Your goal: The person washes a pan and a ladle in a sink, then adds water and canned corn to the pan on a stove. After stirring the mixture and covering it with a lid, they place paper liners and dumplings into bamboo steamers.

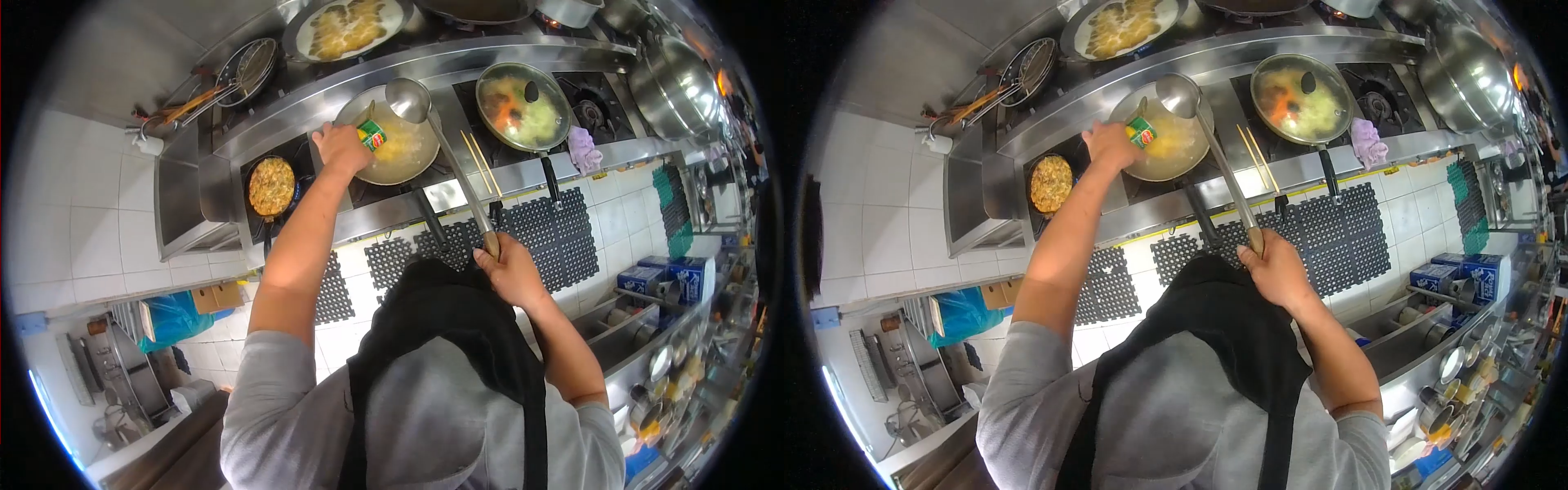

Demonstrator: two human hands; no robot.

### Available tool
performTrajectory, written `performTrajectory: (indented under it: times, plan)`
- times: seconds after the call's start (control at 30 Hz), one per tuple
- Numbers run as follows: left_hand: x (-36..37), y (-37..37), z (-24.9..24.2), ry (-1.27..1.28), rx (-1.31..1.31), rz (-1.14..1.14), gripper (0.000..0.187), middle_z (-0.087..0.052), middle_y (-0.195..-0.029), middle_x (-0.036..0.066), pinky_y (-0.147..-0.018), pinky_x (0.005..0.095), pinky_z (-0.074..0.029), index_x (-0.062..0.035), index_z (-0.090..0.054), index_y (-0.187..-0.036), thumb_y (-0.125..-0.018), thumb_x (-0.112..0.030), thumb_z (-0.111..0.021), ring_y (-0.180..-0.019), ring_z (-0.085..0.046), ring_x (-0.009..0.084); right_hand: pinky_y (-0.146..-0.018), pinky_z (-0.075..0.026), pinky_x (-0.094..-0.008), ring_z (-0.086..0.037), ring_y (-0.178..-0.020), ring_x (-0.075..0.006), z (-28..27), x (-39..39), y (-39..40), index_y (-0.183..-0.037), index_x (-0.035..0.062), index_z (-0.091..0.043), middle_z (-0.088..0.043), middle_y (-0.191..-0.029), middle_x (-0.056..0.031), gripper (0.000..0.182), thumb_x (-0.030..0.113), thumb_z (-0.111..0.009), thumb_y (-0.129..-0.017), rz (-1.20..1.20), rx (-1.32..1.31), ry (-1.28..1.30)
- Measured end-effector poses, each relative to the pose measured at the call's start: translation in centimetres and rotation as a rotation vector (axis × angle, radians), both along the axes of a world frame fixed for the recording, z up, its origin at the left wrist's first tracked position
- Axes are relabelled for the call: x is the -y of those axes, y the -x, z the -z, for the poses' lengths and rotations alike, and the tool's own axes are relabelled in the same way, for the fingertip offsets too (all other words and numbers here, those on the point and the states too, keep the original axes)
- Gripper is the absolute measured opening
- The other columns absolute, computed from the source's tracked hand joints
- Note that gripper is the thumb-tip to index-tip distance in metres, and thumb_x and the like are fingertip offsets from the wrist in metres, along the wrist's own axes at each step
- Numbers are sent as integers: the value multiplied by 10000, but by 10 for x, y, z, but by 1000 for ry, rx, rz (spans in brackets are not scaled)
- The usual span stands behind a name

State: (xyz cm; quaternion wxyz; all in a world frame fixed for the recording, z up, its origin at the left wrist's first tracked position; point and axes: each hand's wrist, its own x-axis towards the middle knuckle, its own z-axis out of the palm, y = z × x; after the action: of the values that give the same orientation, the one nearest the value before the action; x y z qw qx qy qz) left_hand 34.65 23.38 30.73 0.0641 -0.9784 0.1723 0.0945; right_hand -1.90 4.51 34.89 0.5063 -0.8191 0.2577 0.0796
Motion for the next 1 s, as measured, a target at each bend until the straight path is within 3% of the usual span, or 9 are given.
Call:
performTrajectory:
  times: [0.07, 0.5, 0.6, 0.67, 0.7, 0.77, 0.8, 0.87, 1.0]
  plan:
    - [8, -7, -7, -65, 0, 29, 691, -793, -1292, 83, -1167, 512, -394, -119, -813, -1272, -693, -468, -954, -1390, -581, 304, -835, -549, -557, -711, -954, -550, 3, 6, -3, -1089, -53, -667, -737, -949, -316, 366, 300, -754, -1043, -3, -61, 26]
    - [52, -14, -71, -408, 209, 305, 579, -733, -1384, 48, -1201, 538, -344, -142, -819, -1297, -866, -524, -877, -1435, -523, 257, -886, -561, -598, -716, -1016, -569, 44, 13, -9, -1128, -51, -658, -755, -1000, -339, 385, 305, -764, -1026, -22, -97, 248]
    - [39, -8, -75, -319, 226, 260, 582, -743, -1366, 44, -1176, 535, -350, -141, -813, -1300, -863, -520, -877, -1423, -533, 263, -802, -581, -561, -752, -848, -493, 63, 14, -9, -1102, -39, -639, -744, -898, -284, 396, 333, -760, -1036, -60, -13, 335]
    - [23, -2, -70, -253, 224, 214, 581, -751, -1351, 47, -1164, 534, -352, -138, -808, -1295, -859, -516, -880, -1412, -542, 269, -610, -561, -443, -686, -615, -281, 63, 16, -12, -1035, 20, -611, -667, -763, -131, 373, 369, -736, -1075, -86, 23, 12]
    - [12, -1, -56, -139, 195, 121, 583, -760, -1334, 57, -1149, 534, -357, -132, -799, -1287, -845, -500, -890, -1399, -553, 284, -610, -561, -443, -686, -615, -281, 51, 17, -17, -1035, 20, -611, -667, -763, -131, 373, 369, -736, -1075, -85, 24, 15]
    - [-4, 9, -28, -19, 168, 27, 586, -768, -1317, 67, -1134, 534, -361, -125, -790, -1279, -831, -485, -900, -1386, -564, 299, -530, -513, -347, -613, -575, -194, 6, 20, -28, -1011, 77, -573, -628, -761, -47, 349, 377, -730, -1094, 69, -277, -695]
    - [-12, 15, -14, 96, 183, -12, 599, -765, -1317, 75, -1119, 521, -371, -112, -777, -1278, -826, -483, -905, -1350, -584, 298, -530, -513, -347, -613, -575, -194, -4, 20, -29, -1011, 77, -573, -628, -761, -47, 349, 377, -730, -1094, 69, -276, -689]
    - [-20, 25, 2, 220, 194, -59, 614, -762, -1317, 83, -1104, 509, -381, -98, -765, -1277, -821, -481, -910, -1315, -604, 296, -449, -395, -262, -478, -528, -61, -19, 16, -27, -967, 140, -518, -498, -726, 48, 336, 376, -697, -1126, 141, -210, -928]
    - [-21, 31, 23, 329, 202, -122, 669, -775, -1278, 99, -1073, 510, -381, -94, -761, -1266, -756, -483, -951, -1294, -606, 311, -451, -432, -285, -501, -517, -79, -49, 13, -21, -971, 121, -521, -497, -706, 42, 332, 360, -687, -1131, 125, -206, -881]
